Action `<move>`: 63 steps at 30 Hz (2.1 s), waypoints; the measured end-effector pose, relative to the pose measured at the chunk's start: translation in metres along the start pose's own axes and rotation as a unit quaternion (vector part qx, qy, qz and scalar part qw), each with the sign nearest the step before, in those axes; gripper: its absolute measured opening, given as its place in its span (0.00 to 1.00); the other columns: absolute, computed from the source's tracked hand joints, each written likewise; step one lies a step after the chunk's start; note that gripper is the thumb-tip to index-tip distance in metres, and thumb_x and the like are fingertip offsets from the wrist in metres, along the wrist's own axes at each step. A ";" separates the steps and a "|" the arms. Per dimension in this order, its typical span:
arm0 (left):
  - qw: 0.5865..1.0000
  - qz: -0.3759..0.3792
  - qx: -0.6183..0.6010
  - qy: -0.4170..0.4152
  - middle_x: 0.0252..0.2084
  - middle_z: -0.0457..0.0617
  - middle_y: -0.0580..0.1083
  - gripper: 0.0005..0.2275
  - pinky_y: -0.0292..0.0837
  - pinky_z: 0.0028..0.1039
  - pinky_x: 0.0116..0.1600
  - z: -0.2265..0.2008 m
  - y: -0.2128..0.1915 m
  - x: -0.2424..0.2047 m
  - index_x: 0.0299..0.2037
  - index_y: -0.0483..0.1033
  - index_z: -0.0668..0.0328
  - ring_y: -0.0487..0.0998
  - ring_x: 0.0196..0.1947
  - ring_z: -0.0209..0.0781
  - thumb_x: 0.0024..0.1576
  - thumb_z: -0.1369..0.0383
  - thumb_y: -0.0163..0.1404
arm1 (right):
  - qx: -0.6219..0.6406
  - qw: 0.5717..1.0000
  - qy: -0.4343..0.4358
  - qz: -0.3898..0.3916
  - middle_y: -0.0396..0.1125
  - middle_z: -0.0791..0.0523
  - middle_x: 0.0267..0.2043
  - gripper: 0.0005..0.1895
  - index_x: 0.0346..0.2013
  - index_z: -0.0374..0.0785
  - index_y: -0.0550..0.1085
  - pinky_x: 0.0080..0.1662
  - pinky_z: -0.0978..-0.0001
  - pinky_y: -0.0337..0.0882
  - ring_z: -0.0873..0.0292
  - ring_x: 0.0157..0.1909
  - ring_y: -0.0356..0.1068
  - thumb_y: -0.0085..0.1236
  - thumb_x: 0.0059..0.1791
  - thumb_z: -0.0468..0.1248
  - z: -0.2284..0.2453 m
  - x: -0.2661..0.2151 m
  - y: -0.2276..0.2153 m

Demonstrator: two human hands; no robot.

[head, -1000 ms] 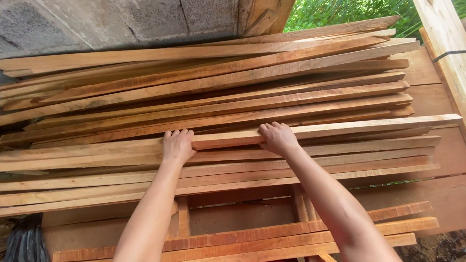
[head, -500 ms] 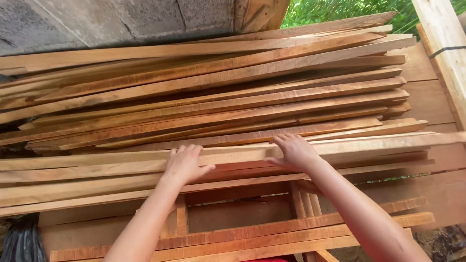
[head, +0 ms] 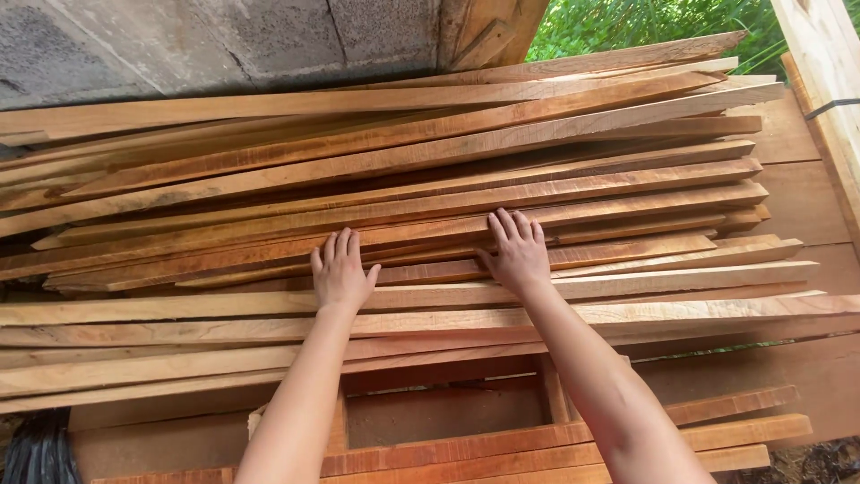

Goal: Organizing and stacking thin wooden strips onto a rack in a woodworking shop.

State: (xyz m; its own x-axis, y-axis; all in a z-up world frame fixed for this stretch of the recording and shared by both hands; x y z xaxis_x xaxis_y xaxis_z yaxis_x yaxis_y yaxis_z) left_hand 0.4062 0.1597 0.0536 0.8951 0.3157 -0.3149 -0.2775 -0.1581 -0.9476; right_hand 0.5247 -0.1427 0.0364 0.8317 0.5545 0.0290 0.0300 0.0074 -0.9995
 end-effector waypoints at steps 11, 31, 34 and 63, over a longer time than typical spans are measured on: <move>0.999 -0.036 -0.016 -0.017 0.61 0.45 0.69 0.25 0.50 0.44 0.72 0.008 -0.004 0.005 0.60 0.72 0.47 0.66 0.63 0.44 0.53 0.57 0.62 | -0.014 0.996 0.016 0.084 0.64 0.56 0.56 0.31 0.56 0.46 0.71 0.64 0.57 0.59 0.52 0.62 0.61 0.65 0.45 0.57 -0.010 0.013 -0.026; 0.993 -0.063 -0.097 -0.001 0.58 0.44 0.73 0.24 0.55 0.44 0.66 0.008 0.000 0.015 0.56 0.76 0.50 0.70 0.60 0.45 0.54 0.49 0.57 | 0.122 0.991 0.017 0.060 0.70 0.56 0.55 0.23 0.50 0.49 0.78 0.56 0.54 0.68 0.50 0.61 0.66 0.59 0.47 0.57 -0.027 0.014 -0.008; 0.999 -0.008 -0.043 0.011 0.56 0.42 0.73 0.26 0.57 0.41 0.67 0.007 -0.016 0.027 0.56 0.76 0.47 0.72 0.59 0.43 0.50 0.46 0.60 | 0.082 0.996 -0.001 0.046 0.69 0.59 0.54 0.26 0.49 0.49 0.77 0.57 0.56 0.67 0.53 0.60 0.66 0.61 0.46 0.60 -0.025 0.029 -0.019; 0.980 -0.072 -0.162 0.090 0.56 0.46 0.76 0.21 0.47 0.46 0.70 0.018 -0.013 -0.010 0.56 0.75 0.50 0.70 0.60 0.47 0.57 0.51 0.57 | 0.052 0.986 -0.064 0.146 0.67 0.50 0.57 0.33 0.56 0.37 0.69 0.58 0.56 0.62 0.50 0.60 0.64 0.51 0.52 0.62 -0.038 0.021 -0.029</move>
State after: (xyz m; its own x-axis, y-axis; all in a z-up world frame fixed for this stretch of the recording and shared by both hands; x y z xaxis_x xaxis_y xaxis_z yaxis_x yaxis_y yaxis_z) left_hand 0.3947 0.1755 0.0682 0.9719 0.1909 -0.1375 -0.0450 -0.4226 -0.9052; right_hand 0.5626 -0.1625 0.0667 0.7191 0.6460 -0.2559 -0.2636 -0.0872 -0.9607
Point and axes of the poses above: each hand's wrist, its own x-axis towards the middle knuckle, its own y-axis out of the palm, z = x × y, the point moved 1 cm from there along x, towards the middle knuckle
